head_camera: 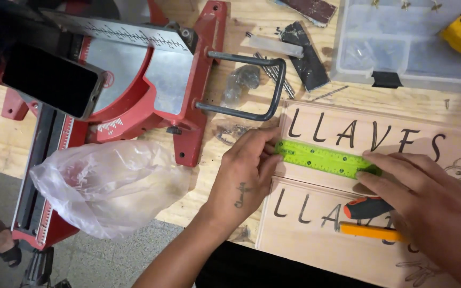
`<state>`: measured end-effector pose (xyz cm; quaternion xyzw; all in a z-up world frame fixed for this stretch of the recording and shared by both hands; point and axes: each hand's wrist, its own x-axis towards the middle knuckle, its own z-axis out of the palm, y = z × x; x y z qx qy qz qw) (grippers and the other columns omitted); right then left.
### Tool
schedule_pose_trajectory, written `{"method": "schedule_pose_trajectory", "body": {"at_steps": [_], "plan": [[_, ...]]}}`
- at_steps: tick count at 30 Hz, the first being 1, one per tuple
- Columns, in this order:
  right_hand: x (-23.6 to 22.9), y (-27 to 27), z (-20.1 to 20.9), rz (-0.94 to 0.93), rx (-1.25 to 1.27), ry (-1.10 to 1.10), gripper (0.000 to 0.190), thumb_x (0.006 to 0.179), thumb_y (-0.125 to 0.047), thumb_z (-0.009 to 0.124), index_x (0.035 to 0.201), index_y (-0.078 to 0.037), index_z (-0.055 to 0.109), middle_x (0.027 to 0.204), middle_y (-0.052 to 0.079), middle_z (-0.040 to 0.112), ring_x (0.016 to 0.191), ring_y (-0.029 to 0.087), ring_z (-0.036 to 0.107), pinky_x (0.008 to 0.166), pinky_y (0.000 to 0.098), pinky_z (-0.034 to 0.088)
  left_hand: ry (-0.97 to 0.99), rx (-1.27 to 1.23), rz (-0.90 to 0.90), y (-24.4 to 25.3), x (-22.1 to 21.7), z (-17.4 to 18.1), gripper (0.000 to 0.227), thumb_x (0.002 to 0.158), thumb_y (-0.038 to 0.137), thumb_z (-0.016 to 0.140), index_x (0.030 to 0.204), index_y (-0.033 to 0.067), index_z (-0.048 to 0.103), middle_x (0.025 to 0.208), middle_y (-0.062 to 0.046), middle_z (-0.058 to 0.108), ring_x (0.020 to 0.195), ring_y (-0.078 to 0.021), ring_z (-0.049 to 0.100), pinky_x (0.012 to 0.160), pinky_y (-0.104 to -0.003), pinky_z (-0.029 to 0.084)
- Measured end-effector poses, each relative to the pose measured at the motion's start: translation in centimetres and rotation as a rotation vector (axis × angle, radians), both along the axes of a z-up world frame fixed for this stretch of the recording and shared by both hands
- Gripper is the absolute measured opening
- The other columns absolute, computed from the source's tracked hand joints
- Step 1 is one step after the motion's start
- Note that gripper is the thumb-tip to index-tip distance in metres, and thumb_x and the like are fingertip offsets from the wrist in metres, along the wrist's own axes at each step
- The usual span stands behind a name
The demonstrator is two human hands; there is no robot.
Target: Measuring and marking positions for hooks on wooden signs using a ruler, tape measure, and pencil.
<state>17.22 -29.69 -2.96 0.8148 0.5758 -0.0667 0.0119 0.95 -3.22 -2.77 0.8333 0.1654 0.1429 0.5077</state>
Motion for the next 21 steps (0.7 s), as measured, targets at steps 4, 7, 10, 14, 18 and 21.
{"method": "schedule_pose_trajectory", "body": {"at_steps": [4,7,10,14,18,21], "plan": [[-0.2,0.2,0.3,-0.026,0.020,-0.021,0.077,0.057,0.003,0.070,0.126,-0.030,0.067,0.150,-0.004,0.059,0.130,0.025,0.057,0.095,0.0405,0.057,-0.024,-0.004,0.027,-0.1,0.1,-0.4,0.033,0.090,-0.005,0.068,0.122,0.0019,0.065,0.112,-0.013,0.067,0.088,-0.0209,0.072,0.085,-0.032,0.063],[-0.3,0.3,0.4,-0.055,0.022,-0.037,0.071,0.058,0.004,0.068,0.122,-0.026,0.068,0.150,-0.002,0.060,0.131,0.026,0.058,0.096,0.0403,0.058,-0.025,-0.013,0.034,-0.1,0.1,-0.4,0.033,0.090,-0.006,0.069,0.122,0.0007,0.067,0.114,-0.013,0.067,0.088,-0.0199,0.072,0.085,-0.030,0.064],[0.0,0.1,0.3,-0.108,-0.044,-0.014,0.064,0.066,0.002,0.063,0.123,-0.025,0.067,0.150,-0.003,0.060,0.135,0.024,0.056,0.100,0.0408,0.055,-0.045,0.019,0.020,0.1,0.1,-1.0,0.033,0.090,-0.005,0.068,0.122,0.0006,0.069,0.116,-0.013,0.067,0.094,-0.0215,0.070,0.086,-0.031,0.060],[0.4,-0.1,1.4,-0.117,-0.134,-0.123,0.087,0.059,0.002,0.076,0.137,-0.032,0.061,0.149,-0.013,0.059,0.134,0.016,0.055,0.095,0.0345,0.057,-0.141,0.086,0.046,0.0,0.3,-1.4,0.028,0.089,-0.003,0.071,0.116,0.0038,0.072,0.113,-0.013,0.070,0.109,-0.0254,0.070,0.097,-0.033,0.055],[1.7,-1.5,1.1,-0.082,-0.128,-0.104,0.084,0.069,0.001,0.071,0.142,-0.038,0.058,0.148,-0.017,0.058,0.131,0.016,0.058,0.102,0.0378,0.053,-0.093,0.021,0.027,-0.2,0.3,-0.2,0.034,0.087,-0.008,0.072,0.119,0.0044,0.072,0.114,-0.014,0.069,0.104,-0.0216,0.070,0.092,-0.028,0.063],[2.2,-1.8,1.2,-0.026,0.042,-0.049,0.086,0.057,0.004,0.075,0.134,-0.033,0.067,0.141,-0.017,0.065,0.127,0.016,0.062,0.103,0.0405,0.055,-0.043,-0.005,0.041,-0.4,0.4,0.4,0.031,0.088,-0.007,0.071,0.117,0.0040,0.074,0.111,-0.011,0.068,0.102,-0.0193,0.069,0.089,-0.027,0.061]]}}
